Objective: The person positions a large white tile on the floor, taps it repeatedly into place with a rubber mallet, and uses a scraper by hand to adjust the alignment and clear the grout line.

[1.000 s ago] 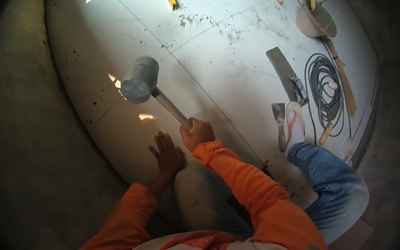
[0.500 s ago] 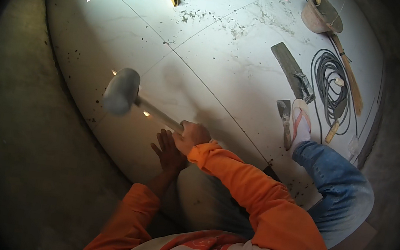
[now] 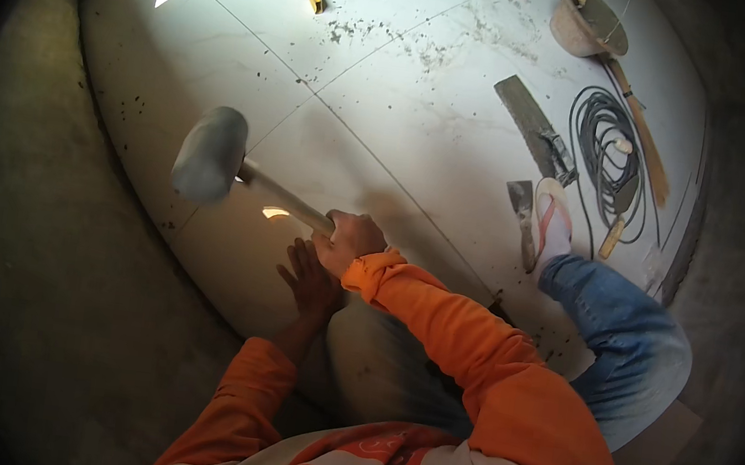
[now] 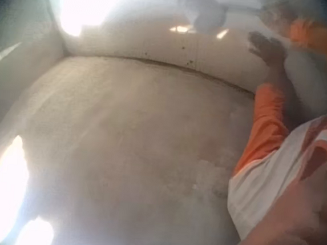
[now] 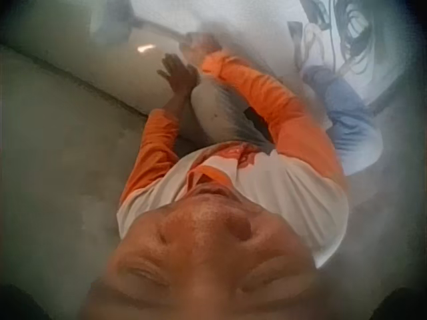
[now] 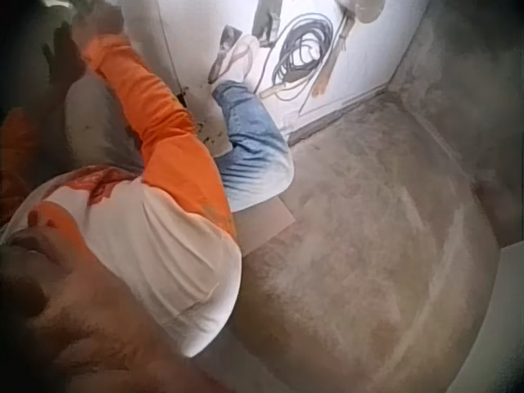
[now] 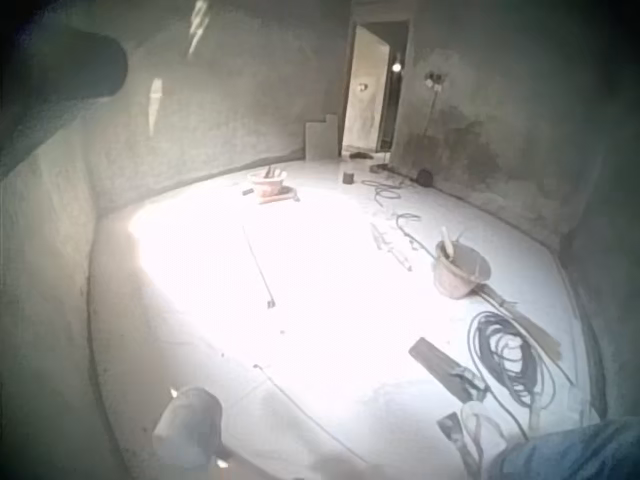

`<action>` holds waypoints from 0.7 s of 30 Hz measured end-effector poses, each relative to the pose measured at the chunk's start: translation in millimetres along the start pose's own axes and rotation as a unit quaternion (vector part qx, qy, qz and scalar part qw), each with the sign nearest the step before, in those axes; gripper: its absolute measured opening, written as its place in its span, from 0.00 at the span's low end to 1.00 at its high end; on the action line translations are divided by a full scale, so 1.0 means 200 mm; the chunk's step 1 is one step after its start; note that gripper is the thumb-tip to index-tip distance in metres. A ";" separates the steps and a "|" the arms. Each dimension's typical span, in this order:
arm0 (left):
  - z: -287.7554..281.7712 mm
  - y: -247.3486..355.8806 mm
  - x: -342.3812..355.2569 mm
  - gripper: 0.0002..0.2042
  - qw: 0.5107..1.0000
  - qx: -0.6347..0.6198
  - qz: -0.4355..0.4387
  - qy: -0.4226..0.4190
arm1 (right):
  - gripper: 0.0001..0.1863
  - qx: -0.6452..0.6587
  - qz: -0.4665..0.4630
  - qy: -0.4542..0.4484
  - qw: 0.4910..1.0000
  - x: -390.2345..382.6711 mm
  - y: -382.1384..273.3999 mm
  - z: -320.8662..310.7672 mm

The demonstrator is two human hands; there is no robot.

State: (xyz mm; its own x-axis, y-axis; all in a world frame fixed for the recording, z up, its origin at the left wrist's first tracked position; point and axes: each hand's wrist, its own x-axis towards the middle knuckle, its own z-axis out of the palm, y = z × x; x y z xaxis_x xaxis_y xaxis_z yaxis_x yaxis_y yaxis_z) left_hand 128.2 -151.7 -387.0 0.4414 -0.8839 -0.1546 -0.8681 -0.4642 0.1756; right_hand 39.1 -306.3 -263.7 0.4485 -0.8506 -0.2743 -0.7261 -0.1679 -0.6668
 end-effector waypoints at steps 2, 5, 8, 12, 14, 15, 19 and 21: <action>-0.04 0.11 0.10 0.35 0.982 -0.184 0.021 -0.022 | 0.11 -0.004 -0.105 0.023 0.994 0.02 0.27 0.01; 0.02 0.16 0.06 0.35 1.000 -0.006 0.022 0.014 | 0.10 -0.087 0.028 -0.004 0.996 0.01 0.50 -0.01; 0.00 0.07 0.05 0.36 1.000 -0.006 0.015 0.000 | 0.11 0.007 -0.032 0.070 0.997 -0.02 0.21 0.06; 0.06 0.18 0.06 0.36 0.999 -0.029 0.018 0.012 | 0.11 -0.084 0.036 0.045 0.995 0.03 0.52 -0.02; 0.02 0.08 0.06 0.36 1.000 -0.024 0.004 0.009 | 0.10 -0.049 0.035 0.075 0.995 0.02 0.27 0.06; 0.04 0.05 -0.02 0.36 1.000 -0.013 -0.001 -0.008 | 0.10 -0.040 0.046 0.060 0.996 -0.04 0.30 0.11; 0.07 0.16 0.06 0.35 1.000 -0.023 0.010 0.010 | 0.13 -0.044 0.010 0.028 0.999 -0.03 0.60 0.07; 0.03 0.12 0.06 0.37 1.000 0.000 0.016 0.004 | 0.12 -0.050 0.106 0.055 0.992 0.00 0.46 0.12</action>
State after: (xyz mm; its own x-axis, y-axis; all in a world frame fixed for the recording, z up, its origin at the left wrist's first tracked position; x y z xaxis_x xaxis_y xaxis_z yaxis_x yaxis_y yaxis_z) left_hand 111.7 -173.7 -390.4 0.4150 -0.8987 -0.1416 -0.8817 -0.4356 0.1813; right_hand -15.5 -310.1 -341.7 0.2259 -0.9200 -0.3202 -0.8478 -0.0238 -0.5297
